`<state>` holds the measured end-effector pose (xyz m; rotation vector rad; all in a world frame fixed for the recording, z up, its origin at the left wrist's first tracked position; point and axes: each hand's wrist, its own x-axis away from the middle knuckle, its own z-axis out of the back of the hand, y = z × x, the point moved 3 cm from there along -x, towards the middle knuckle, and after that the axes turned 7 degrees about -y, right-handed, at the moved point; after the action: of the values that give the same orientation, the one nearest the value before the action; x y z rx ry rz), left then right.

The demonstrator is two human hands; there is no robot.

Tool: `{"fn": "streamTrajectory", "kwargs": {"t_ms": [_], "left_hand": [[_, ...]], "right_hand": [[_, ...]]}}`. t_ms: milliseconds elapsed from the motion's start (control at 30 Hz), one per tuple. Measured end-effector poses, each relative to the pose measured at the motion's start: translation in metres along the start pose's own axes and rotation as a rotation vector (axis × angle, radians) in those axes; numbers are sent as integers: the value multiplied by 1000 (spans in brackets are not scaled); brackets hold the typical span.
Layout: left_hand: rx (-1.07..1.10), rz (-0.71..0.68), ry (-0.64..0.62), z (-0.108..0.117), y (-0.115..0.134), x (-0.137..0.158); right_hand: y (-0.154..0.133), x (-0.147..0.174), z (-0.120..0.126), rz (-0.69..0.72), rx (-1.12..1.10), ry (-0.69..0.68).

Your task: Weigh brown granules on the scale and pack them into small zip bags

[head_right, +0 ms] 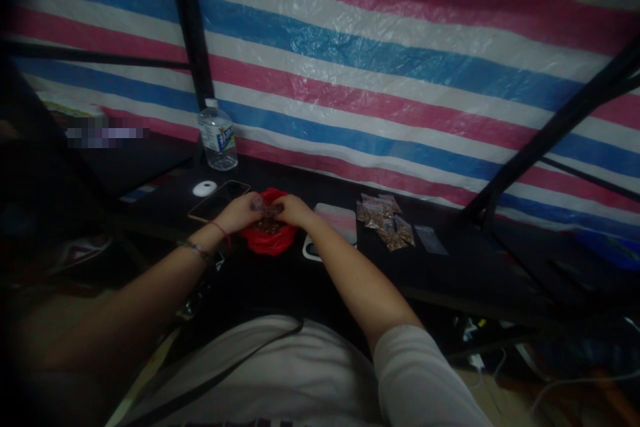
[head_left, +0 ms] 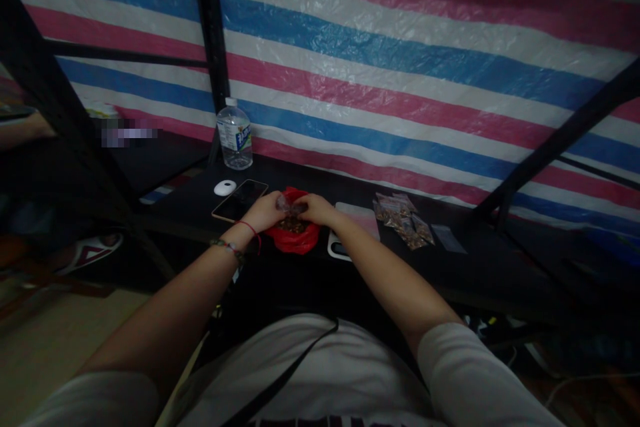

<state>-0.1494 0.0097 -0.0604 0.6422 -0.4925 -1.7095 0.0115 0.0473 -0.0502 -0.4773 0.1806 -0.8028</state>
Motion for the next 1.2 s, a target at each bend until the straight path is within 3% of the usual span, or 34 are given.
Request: {"fn": "streamTrajectory", "kwargs": {"t_ms": [267, 467, 733, 900, 1200], "left_hand": [[483, -76, 62, 6, 12, 5], [576, -118, 71, 7, 18, 6], [771, -189, 157, 11, 26, 6], [700, -117, 274, 16, 22, 5], [718, -105, 171, 4, 27, 8]], "right_hand": [[6, 16, 4, -80, -536, 60], [-3, 26, -1, -33, -850, -15], [-9, 32, -6, 4, -941, 99], [-8, 46, 12, 50, -780, 191], [-1, 65, 22, 34, -531, 319]]}}
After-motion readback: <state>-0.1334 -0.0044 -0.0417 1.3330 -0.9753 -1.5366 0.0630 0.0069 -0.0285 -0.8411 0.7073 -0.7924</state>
